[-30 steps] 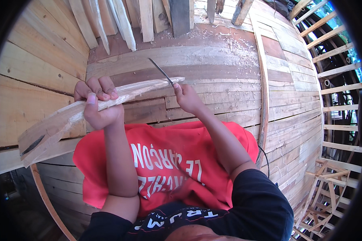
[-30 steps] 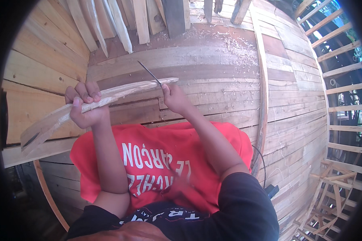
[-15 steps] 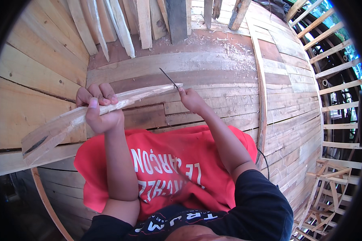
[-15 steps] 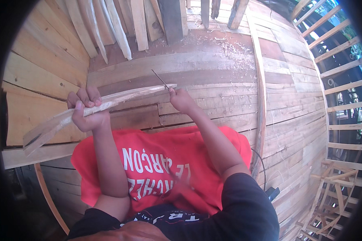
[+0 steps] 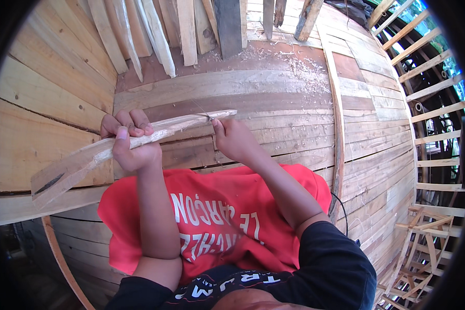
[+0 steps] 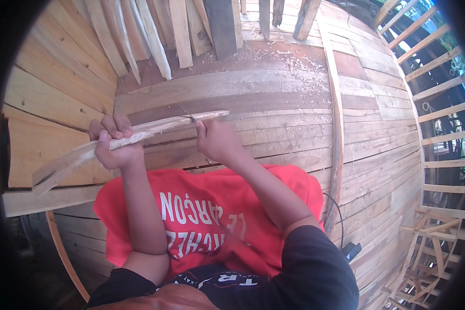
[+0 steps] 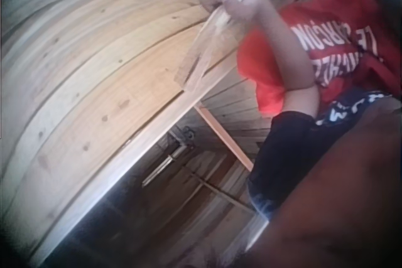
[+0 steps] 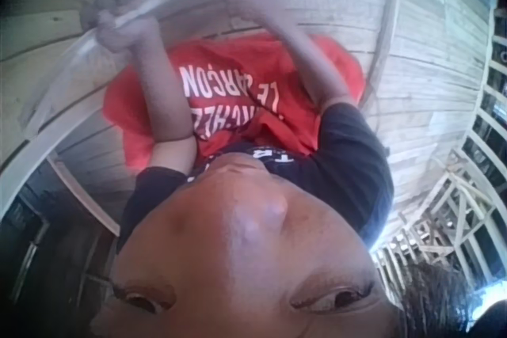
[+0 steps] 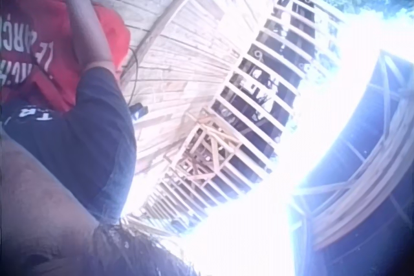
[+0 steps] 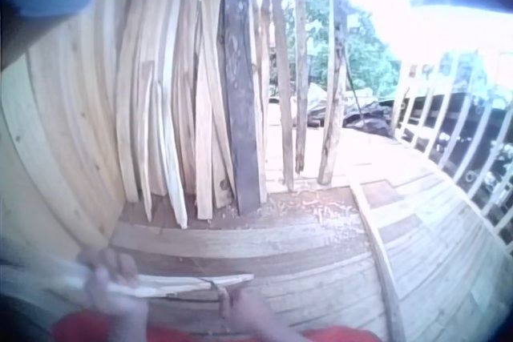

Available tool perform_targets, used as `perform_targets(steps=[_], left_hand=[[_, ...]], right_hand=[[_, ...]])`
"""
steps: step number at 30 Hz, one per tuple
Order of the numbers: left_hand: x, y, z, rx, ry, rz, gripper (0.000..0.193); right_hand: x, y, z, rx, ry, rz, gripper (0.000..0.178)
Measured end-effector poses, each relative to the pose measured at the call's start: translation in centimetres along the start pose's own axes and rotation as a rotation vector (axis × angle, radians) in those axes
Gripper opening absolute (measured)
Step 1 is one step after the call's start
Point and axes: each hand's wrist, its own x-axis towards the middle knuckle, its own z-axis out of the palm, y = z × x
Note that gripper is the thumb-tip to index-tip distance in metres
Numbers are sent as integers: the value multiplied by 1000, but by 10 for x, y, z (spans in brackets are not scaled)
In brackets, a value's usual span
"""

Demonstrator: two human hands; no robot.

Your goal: The person carves a long, thin piece of wood using a knife. They hold the wood in their left hand and use the knife in their right hand to shave off thin strips of wood, refining the shape of the piece. The person works steadily, rotating the wood to access different sides.

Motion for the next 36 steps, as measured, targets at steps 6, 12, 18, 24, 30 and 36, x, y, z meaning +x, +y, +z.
perform_targets(steps=[6,12,18,24,30,36], left_hand=[[1,-4,1,14,-13,-14,26],[0,2,2,25,17,-3,27],[5,-3,-6,27,77,-15,25],[-1,3,7,46,13,-18,26],[5,-3,-4,24,39,-19,25],[-2,1,6,24,-14,-22,25]], right_hand=[[28,74,11,29,107,91,52],[-5,0,2,101,6,9,54],[29,64,-1,115,-95,222,55],[-3,3,-4,98,-1,-33,53],[24,57,11,14,77,86,52],[8,31,-2,28,-3,66,54]])
